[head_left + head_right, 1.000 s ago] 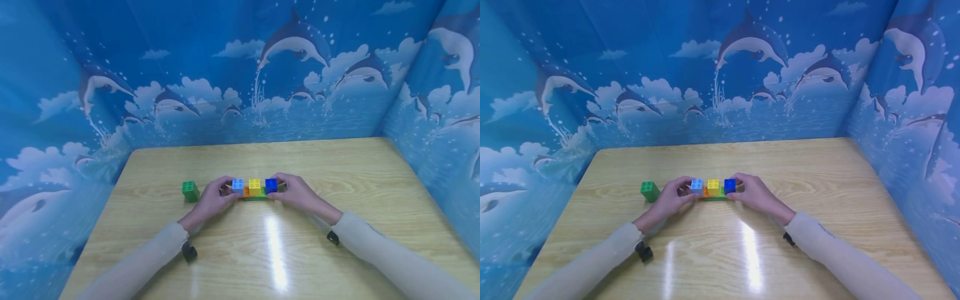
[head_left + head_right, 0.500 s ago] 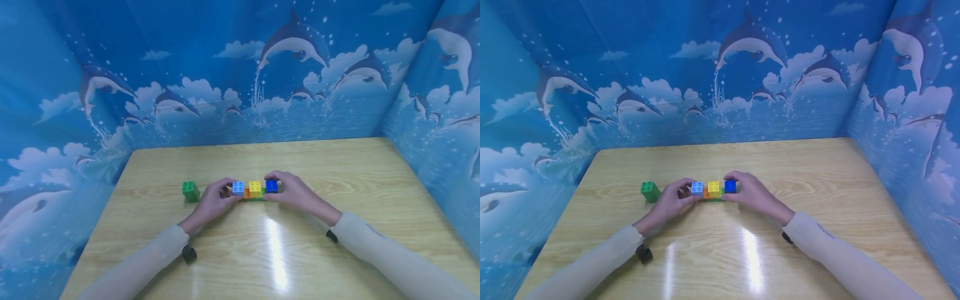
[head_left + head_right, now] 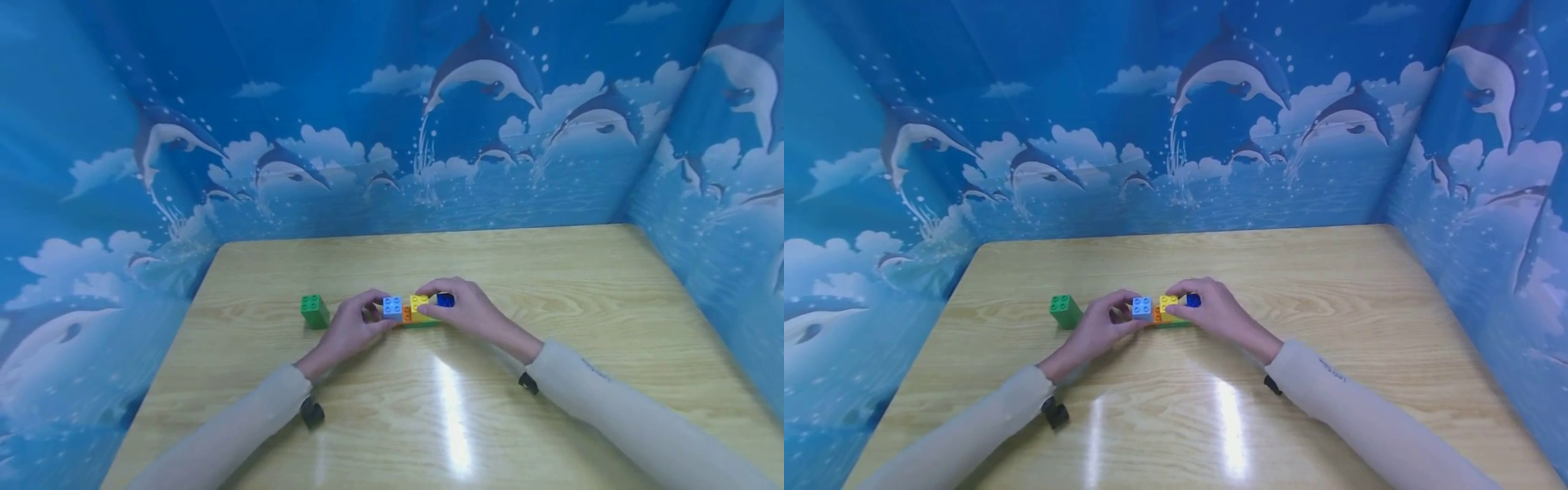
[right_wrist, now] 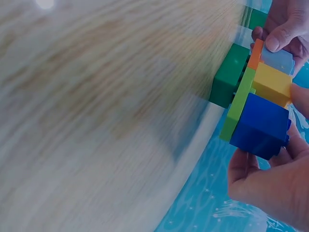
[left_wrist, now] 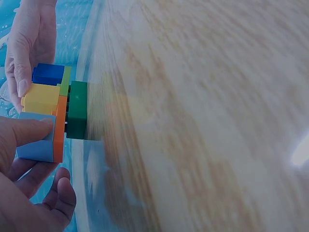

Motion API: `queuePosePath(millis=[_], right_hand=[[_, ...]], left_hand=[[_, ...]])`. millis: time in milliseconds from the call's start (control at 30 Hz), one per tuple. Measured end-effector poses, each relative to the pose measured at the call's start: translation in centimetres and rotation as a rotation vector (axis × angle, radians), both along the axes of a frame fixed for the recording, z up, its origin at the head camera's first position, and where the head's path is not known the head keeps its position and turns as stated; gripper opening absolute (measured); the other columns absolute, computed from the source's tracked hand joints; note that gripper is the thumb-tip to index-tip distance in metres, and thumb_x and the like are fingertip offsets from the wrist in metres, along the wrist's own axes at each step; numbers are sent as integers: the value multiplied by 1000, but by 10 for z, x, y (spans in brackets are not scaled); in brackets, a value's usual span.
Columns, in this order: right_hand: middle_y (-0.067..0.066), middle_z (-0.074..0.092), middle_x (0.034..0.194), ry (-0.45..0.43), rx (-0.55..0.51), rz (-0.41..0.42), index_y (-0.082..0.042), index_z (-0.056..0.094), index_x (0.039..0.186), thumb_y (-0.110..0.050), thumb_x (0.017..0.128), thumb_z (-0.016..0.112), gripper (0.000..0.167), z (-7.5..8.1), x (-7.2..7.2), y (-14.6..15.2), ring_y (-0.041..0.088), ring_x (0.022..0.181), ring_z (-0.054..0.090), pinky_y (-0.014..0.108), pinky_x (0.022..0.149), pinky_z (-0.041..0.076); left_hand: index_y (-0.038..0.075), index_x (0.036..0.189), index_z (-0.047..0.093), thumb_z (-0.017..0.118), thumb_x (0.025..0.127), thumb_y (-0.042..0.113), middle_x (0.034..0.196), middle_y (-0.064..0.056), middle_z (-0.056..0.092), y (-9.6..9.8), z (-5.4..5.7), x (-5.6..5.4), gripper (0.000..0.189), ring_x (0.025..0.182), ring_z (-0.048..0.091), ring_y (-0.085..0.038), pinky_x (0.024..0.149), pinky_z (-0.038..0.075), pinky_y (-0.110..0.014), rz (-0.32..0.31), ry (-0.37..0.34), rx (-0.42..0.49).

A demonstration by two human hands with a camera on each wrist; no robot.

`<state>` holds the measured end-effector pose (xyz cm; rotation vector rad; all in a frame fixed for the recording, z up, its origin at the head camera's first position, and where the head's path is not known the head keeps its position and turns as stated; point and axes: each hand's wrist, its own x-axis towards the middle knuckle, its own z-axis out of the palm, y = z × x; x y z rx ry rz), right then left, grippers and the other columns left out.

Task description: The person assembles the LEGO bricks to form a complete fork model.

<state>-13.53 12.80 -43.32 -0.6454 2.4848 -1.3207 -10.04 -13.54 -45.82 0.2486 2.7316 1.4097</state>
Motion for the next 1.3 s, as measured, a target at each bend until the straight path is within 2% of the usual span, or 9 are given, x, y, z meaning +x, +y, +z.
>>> queuePosePath(millis=[233,467,733,1067,1300], right_hand=[[1,73,127,13,-2,-34,-18,79,130,-32,100,83,33,-4,3,-4,24,115,64,45,92,58],[0,71,125,-19,-34,-66,-21,80,128,-37,99,84,34,-9,3,-5,23,112,64,43,89,59],[2,72,126,-69,-61,-63,-19,80,129,-35,98,85,35,-9,0,-2,23,110,66,40,86,60],[1,74,123,-69,-54,-60,-18,80,127,-30,97,87,33,-7,-5,-3,22,109,67,40,87,60],[3,73,124,-83,-60,-67,-17,81,125,-29,96,87,32,-6,-3,-4,23,108,67,40,86,60]], left_hand=[[18,126,75,91,89,8,116,2,73,-1,-3,0,42,94,67,-16,85,60,-39,7,-5,4],[15,129,74,90,90,8,118,-1,73,-4,-5,1,42,94,68,-16,85,60,-39,4,2,11],[18,128,75,91,90,11,115,2,72,0,-5,0,41,93,67,-16,84,59,-39,21,-12,2],[15,129,75,91,89,7,116,-1,73,1,-7,1,43,91,67,-17,81,59,-37,34,-12,56],[13,132,73,88,92,9,125,-3,73,1,-8,5,43,100,69,-18,89,61,-38,48,-50,134]])
